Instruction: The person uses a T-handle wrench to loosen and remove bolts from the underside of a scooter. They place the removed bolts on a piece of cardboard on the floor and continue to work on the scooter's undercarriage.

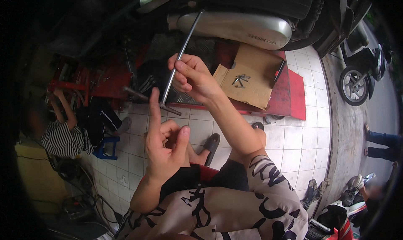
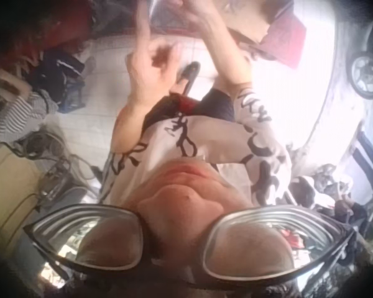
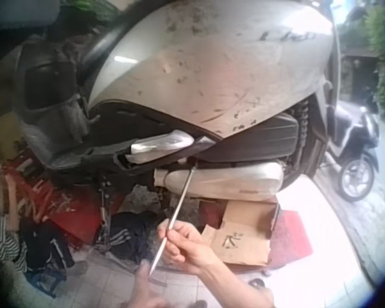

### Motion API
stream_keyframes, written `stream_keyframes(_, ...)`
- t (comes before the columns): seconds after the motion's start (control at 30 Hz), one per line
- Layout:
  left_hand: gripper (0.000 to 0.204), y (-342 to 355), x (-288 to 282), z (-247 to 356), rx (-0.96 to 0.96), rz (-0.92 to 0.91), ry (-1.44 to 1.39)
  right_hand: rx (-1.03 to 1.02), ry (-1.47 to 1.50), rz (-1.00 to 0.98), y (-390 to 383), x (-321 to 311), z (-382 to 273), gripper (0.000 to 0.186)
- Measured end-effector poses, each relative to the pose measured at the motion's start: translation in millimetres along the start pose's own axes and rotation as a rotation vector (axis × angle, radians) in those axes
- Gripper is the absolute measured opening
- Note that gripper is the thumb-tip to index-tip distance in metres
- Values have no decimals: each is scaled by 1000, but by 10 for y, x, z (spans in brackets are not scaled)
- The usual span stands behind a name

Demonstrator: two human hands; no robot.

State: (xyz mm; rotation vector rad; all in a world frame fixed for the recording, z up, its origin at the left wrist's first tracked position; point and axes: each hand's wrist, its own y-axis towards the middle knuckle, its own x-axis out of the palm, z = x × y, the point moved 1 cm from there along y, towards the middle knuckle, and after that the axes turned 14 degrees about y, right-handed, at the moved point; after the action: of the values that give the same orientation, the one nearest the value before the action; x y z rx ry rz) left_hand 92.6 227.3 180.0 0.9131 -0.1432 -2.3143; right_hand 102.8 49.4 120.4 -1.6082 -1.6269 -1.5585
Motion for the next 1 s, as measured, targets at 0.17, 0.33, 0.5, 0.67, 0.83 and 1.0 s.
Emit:
stream_keyframes(0.17, 68, -116, 54, -287, -55, -126, 199, -4, 29, -8, 23, 56, 1, 18)
stream_keyframes(0.33, 69, -30, 21, -45, 79, -129, -14, -22, 45, 11, 39, 0, 16, 18)
stream_keyframes(0.5, 71, -54, -27, -137, -127, -19, 45, -32, 68, 19, 26, 42, -20, 19)
stream_keyframes(0.67, 70, -77, 79, -23, 221, -240, 21, -56, 68, 20, 47, -9, -4, 20)
stream_keyframes(0.83, 67, 9, -44, 40, -184, 138, -109, -78, 32, 35, 27, 29, -42, 20)
stream_keyframes(1.0, 65, -138, 88, -165, 89, -202, 48, -80, 89, 31, 48, -3, -33, 19)
